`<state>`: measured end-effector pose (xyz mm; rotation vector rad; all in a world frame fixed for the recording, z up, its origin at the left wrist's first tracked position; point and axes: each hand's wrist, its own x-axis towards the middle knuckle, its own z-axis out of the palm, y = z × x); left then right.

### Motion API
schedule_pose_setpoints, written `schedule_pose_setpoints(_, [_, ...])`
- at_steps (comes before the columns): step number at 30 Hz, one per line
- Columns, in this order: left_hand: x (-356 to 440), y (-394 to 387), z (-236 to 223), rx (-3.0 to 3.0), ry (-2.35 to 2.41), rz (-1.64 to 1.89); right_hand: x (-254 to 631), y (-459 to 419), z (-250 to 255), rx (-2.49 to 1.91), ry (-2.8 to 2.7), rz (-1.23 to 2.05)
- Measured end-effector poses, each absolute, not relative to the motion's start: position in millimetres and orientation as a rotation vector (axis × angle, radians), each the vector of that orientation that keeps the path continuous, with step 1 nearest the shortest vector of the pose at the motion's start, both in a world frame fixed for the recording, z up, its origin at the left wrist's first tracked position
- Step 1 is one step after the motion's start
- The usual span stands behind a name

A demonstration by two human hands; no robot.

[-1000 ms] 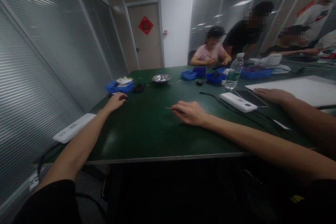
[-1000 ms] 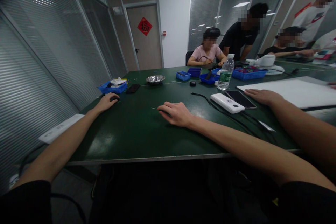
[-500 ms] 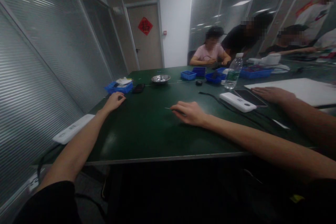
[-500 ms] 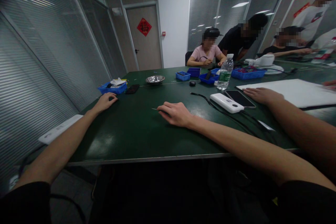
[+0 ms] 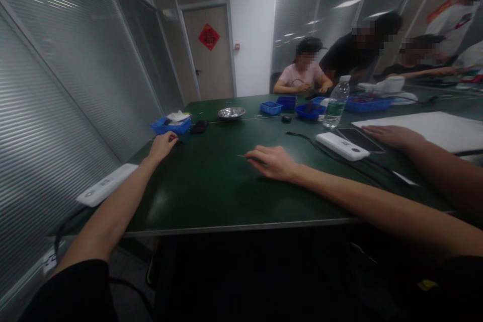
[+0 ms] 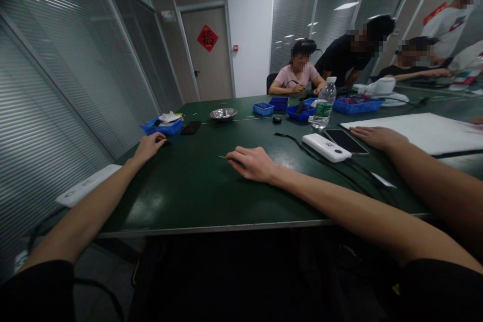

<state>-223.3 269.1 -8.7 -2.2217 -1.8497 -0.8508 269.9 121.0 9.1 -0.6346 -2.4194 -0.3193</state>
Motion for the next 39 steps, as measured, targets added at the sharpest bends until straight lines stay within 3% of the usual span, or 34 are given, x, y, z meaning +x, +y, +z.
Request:
schedule_pose_setpoints(29, [-222.4,272.6,-8.4,-2.247,-1.85,-0.756,269.8,120.3,9.3,-0.647,-2.422,-0.32])
schedule_pose_setpoints(39, [-224.8,275.4,-6.8,-2.196,-2.04,-0.908,270.1,121.2,8.3,-0.655,-2.421,-0.315])
